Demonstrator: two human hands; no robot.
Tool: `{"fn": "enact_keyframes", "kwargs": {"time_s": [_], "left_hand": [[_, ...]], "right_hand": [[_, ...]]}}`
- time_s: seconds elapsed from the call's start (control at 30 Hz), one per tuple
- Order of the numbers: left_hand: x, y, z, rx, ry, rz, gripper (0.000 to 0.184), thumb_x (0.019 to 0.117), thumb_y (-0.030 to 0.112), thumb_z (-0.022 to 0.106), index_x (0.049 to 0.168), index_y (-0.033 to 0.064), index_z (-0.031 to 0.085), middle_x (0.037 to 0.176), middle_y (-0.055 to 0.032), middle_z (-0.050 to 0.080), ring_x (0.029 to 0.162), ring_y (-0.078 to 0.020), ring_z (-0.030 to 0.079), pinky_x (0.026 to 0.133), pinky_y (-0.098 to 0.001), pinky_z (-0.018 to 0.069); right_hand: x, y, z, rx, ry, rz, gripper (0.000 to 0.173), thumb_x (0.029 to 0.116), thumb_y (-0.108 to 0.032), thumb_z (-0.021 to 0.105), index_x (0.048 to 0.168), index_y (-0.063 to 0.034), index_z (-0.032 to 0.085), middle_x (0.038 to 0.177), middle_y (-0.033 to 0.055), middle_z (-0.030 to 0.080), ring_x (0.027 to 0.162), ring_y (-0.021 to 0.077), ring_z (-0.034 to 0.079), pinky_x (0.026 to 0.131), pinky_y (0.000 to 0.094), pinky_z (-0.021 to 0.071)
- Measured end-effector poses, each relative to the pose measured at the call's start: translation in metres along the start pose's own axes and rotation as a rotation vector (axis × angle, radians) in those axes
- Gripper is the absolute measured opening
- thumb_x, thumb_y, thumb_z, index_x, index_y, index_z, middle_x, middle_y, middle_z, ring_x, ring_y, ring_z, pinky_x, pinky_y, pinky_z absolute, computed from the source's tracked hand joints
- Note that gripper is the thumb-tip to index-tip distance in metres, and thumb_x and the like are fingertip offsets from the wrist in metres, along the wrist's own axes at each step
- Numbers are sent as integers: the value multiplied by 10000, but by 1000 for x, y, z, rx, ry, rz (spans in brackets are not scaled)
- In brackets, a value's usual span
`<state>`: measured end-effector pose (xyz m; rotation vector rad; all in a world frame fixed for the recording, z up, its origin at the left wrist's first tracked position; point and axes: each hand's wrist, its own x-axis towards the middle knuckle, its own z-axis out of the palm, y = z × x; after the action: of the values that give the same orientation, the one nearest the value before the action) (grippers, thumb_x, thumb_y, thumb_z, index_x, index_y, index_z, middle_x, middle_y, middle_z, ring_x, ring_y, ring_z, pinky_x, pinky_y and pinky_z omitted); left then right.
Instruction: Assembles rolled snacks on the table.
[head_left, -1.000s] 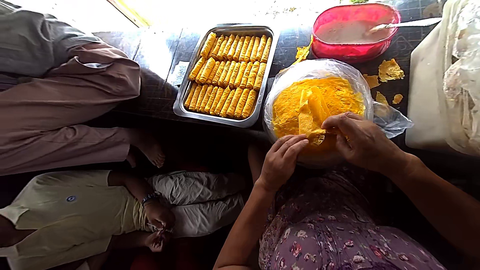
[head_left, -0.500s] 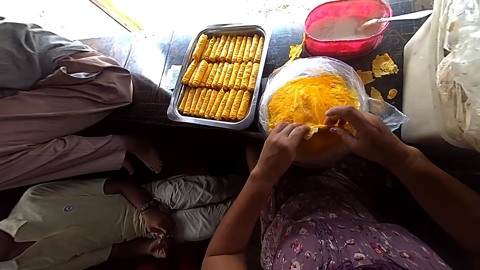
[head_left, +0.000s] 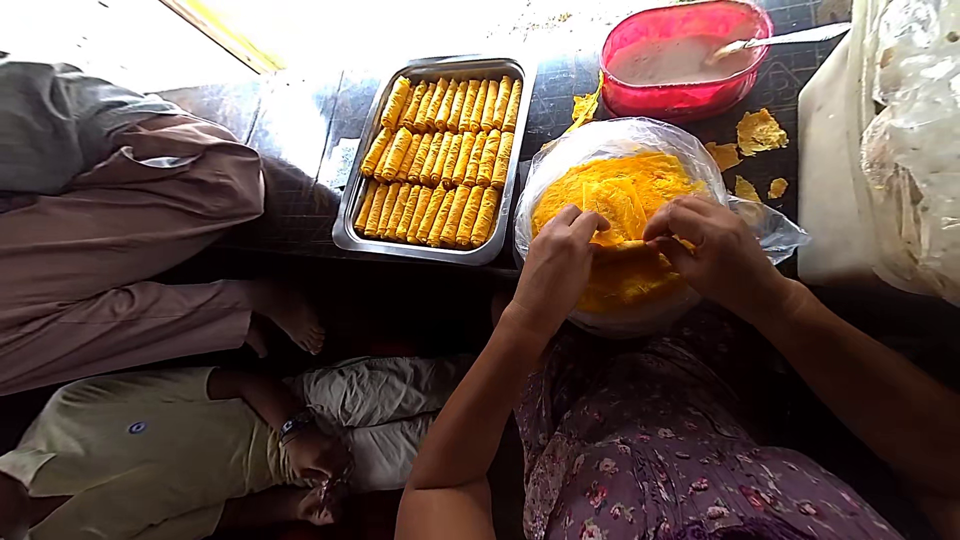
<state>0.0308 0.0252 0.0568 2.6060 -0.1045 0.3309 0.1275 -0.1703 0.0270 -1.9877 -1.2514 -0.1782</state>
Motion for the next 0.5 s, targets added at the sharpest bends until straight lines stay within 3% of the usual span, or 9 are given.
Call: {"fn": "enact_keyframes", "kwargs": {"time_s": [0.07,0.2,0.3,0.37,0.5], "left_hand": [[-4,3,9,31,124,20,156,897,-29,706,1052,-17,707,940,-168,637,835,-297,662,749,-408,572],[-20,6,24,92,279,128,88,955,16,653,1015,-8,714,986,-168,705,927,-296,711,811,-370,589],[-26,4,29,153,250,203,160,957,-16,617,1047,14,745,1052,-154,732,1030,-287,715,933,-357,569],[-24,1,28,141,236,211,217,936,-69,590,1062,10,747,1062,-163,729,1026,-294,715,916,-361,573],[-8,-6,12,2,144,136,120,961,-31,613,1017,-23,719,1012,-168,713,918,-269,723,827,-362,596]], "right_hand": [[-6,-3,5,-88,49,-79,164,883,9,591,918,-11,750,970,166,719,960,334,685,861,428,554],[-22,-4,13,-233,100,-118,204,945,-84,589,1027,-35,769,1049,161,725,998,337,664,835,436,518],[-24,-2,15,-255,121,-117,212,993,-88,579,1063,-43,773,1068,152,726,997,324,662,841,421,509],[-20,0,14,-222,121,-109,214,974,-42,574,1041,-39,777,1044,157,730,962,325,670,825,419,523],[-5,5,7,-112,55,-37,216,979,-45,573,1021,-39,784,1015,151,741,920,319,680,820,427,541]]}}
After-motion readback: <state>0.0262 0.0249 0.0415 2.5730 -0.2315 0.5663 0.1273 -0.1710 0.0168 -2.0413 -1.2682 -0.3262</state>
